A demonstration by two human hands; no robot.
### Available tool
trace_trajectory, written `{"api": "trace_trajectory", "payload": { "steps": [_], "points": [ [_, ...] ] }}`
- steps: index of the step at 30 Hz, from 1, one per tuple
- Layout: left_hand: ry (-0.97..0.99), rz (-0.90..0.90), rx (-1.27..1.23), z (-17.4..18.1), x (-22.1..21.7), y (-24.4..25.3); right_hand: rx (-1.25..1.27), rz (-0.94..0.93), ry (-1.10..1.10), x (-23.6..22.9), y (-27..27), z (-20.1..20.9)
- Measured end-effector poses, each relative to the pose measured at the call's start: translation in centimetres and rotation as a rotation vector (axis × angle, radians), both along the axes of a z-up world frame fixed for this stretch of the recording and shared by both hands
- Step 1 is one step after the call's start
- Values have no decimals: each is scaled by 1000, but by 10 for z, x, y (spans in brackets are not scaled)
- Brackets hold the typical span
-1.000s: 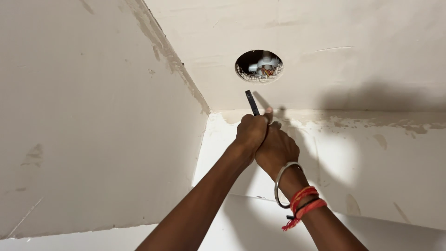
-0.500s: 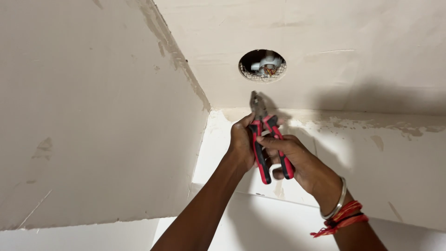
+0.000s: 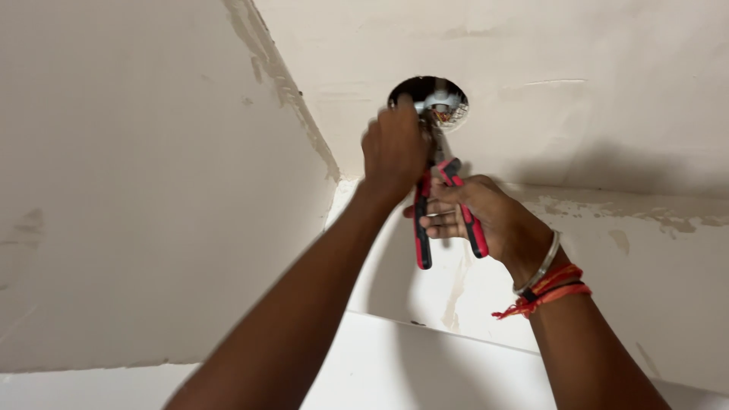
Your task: Using pliers to pull or adjust electrical components inside a ceiling hole.
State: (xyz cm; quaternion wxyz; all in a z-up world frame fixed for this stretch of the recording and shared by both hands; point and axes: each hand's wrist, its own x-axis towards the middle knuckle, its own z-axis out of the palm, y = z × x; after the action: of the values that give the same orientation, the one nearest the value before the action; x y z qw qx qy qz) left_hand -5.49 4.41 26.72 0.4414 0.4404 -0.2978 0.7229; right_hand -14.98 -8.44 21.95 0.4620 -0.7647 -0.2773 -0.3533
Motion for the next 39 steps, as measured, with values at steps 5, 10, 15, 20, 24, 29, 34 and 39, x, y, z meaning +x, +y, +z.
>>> {"api": "trace_trajectory", "payload": {
  "steps": [5, 10, 15, 20, 24, 29, 34, 39],
  "points": [
    [-156, 185, 29, 37, -1, 14, -41, 74, 24, 2, -1, 7],
    [35, 275, 199, 50, -5, 26, -19, -50, 40, -4, 10, 10],
    [45, 298, 210, 51, -5, 27, 3, -56, 64, -4, 13, 16],
    [48, 277, 180, 56, -1, 20, 2, -75, 53, 6, 7, 26],
    [69, 271, 130, 56, 1, 15, 18, -60, 40, 9, 7, 31],
    [93, 262, 88, 62, 11, 11, 28, -40, 72, 14, 2, 34],
    [92, 193, 53, 59, 6, 11, 61, 85, 113, 12, -1, 39],
    [83, 160, 40, 49, -6, 16, 111, 113, 170, 10, 3, 43]
  ]
}}
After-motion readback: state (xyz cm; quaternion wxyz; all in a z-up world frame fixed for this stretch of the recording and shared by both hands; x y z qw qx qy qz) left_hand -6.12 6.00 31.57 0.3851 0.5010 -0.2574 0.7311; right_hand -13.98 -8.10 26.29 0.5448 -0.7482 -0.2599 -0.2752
